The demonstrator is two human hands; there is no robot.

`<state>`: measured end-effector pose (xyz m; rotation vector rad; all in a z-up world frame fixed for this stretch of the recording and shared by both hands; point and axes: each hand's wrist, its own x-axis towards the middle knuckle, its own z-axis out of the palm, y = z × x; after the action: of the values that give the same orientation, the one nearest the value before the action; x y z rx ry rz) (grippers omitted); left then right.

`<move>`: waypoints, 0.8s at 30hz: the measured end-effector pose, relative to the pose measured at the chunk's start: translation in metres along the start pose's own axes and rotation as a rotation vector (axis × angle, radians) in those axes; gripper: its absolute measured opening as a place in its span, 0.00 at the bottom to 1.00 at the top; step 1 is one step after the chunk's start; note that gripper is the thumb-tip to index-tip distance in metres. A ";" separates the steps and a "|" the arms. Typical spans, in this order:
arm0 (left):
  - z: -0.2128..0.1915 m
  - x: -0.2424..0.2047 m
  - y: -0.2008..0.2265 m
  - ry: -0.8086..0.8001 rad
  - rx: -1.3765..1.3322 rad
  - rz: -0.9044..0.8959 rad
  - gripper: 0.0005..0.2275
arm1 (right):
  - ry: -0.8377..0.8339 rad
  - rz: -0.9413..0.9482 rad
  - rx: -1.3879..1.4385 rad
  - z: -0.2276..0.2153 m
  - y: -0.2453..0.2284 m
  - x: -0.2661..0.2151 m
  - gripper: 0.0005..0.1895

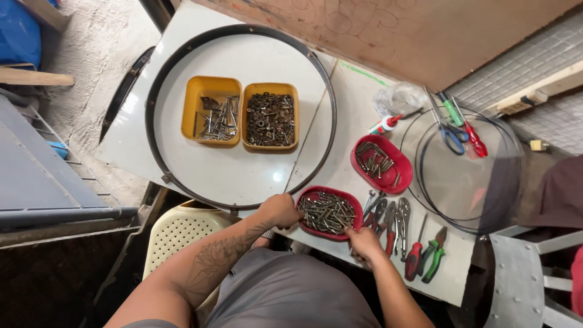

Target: The person sorts metal fasteners from a red container into a yellow container on a workbench. They then pick up a metal ring and attach a fastener to it using their hands.

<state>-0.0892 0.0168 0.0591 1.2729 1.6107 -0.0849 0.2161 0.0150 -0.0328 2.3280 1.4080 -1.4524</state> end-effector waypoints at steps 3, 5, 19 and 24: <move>-0.023 -0.002 -0.005 0.051 -0.109 0.078 0.21 | 0.093 0.007 -0.154 -0.022 -0.050 -0.040 0.25; -0.044 -0.007 -0.008 0.121 -0.145 0.060 0.19 | 0.144 -0.039 -0.225 -0.036 -0.068 -0.056 0.28; -0.101 0.022 -0.043 0.279 -1.361 -0.205 0.16 | -0.193 0.155 0.272 0.015 -0.079 -0.070 0.32; -0.090 0.023 -0.032 0.127 -0.966 -0.086 0.23 | -0.224 0.134 0.688 0.031 -0.057 -0.050 0.26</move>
<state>-0.1694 0.0718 0.0683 0.4588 1.4987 0.6587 0.1474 0.0000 0.0091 2.4027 0.7459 -2.3383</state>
